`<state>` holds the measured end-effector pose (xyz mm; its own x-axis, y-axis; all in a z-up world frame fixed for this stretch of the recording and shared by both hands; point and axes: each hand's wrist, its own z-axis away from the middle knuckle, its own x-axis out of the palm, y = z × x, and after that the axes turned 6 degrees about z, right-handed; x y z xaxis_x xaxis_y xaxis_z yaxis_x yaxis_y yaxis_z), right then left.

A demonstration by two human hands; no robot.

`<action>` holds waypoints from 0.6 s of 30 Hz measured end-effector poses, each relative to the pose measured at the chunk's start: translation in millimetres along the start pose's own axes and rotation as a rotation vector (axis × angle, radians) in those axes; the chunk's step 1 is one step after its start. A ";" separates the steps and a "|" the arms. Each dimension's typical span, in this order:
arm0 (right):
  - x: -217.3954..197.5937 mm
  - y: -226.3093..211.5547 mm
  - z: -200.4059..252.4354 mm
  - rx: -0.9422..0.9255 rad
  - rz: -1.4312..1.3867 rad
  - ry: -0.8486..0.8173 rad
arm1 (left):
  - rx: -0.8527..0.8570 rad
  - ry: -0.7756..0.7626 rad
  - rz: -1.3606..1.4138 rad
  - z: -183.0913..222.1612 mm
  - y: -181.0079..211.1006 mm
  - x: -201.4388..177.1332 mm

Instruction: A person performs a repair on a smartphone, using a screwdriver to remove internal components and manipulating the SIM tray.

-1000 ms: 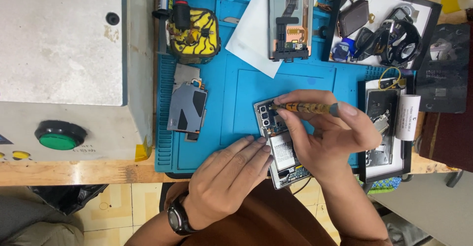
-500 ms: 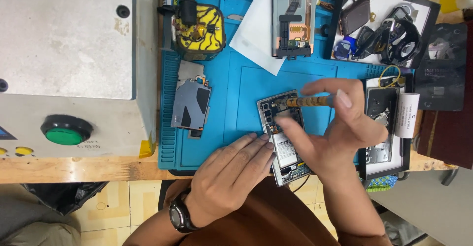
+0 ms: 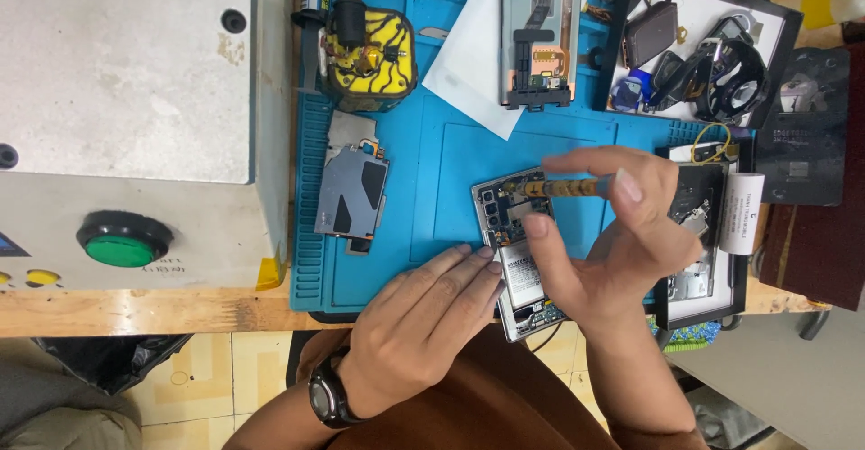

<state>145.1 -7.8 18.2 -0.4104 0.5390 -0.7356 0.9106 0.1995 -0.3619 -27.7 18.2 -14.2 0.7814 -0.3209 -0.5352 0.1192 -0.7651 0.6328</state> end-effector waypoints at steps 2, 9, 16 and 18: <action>0.1 -0.2 -2.9 -0.013 -0.067 -0.019 | -0.001 0.005 -0.001 -1.0 0.3 -0.4; -0.6 5.0 0.7 -0.022 -0.041 0.021 | -0.005 0.016 -0.028 -0.5 1.6 1.0; 0.8 0.4 -7.5 -0.107 -0.167 -0.018 | -0.006 0.031 -0.021 -0.3 2.5 1.5; 0.3 2.8 -1.1 -0.003 -0.420 -0.064 | -0.008 0.008 -0.011 0.8 2.2 1.5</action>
<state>147.6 -6.2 17.6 -0.7479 0.3584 -0.5587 0.6637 0.3930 -0.6364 -26.7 15.6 -14.1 0.7851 -0.3076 -0.5376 0.1326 -0.7644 0.6310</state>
